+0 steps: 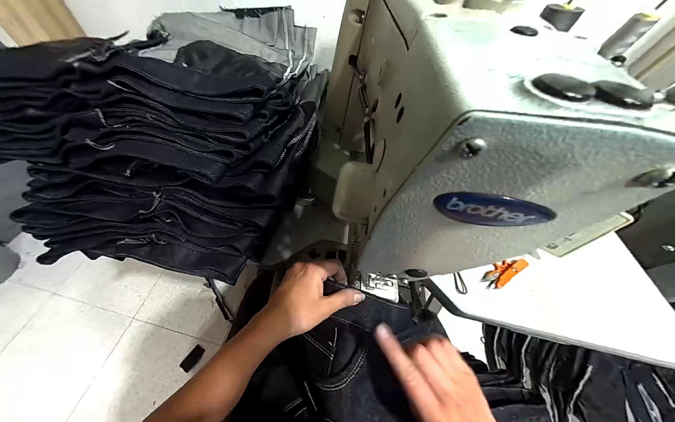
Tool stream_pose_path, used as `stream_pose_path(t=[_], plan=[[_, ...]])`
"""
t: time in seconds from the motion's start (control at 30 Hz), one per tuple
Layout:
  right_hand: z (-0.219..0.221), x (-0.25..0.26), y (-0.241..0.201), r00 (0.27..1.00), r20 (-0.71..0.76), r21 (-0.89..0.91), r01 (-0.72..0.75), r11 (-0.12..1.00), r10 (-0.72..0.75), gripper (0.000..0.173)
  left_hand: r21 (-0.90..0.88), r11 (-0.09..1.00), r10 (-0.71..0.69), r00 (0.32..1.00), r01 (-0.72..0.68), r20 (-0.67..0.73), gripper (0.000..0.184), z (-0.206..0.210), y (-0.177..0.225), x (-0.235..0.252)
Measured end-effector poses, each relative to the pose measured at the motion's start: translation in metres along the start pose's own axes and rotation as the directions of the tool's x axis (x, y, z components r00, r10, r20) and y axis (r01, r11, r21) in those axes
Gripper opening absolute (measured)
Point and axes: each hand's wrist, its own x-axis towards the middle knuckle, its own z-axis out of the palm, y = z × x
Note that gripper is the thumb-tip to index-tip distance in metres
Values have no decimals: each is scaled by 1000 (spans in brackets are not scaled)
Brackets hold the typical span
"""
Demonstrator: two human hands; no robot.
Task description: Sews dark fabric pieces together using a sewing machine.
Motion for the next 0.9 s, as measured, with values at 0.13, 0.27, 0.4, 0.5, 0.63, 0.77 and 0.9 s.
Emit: stream_pose_path(t=[0.13, 0.27, 0.4, 0.5, 0.63, 0.77, 0.9], plan=[[-5, 14, 29, 969, -242, -116, -83, 990, 53, 25, -12, 1000, -6, 1000, 6, 28, 33, -1, 3, 1], [-7, 33, 28, 968, -242, -70, -86, 994, 67, 22, 28, 999, -47, 998, 46, 42, 34, -6, 6, 3], [-4, 42, 14, 936, -77, 428, -281, 859, 345, 18, 23, 999, -48, 998, 47, 46, 33, -7, 6, 4], [-1, 42, 18, 872, 137, 630, -442, 639, 469, 13, 18, 999, -45, 998, 44, 54, 32, -7, 5, 4], [2, 43, 22, 899, 11, 380, -409, 830, 438, 12, 77, 997, 16, 1000, -14, -21, 31, -4, 3, 2], [6, 45, 31, 936, -19, 332, -326, 885, 353, 13, 469, 854, 422, 828, -226, -369, 39, 16, 2, -11], [7, 47, 32, 940, -20, 359, -312, 880, 341, 13, -32, 977, 208, 971, -213, -117, 24, 25, 29, -43]])
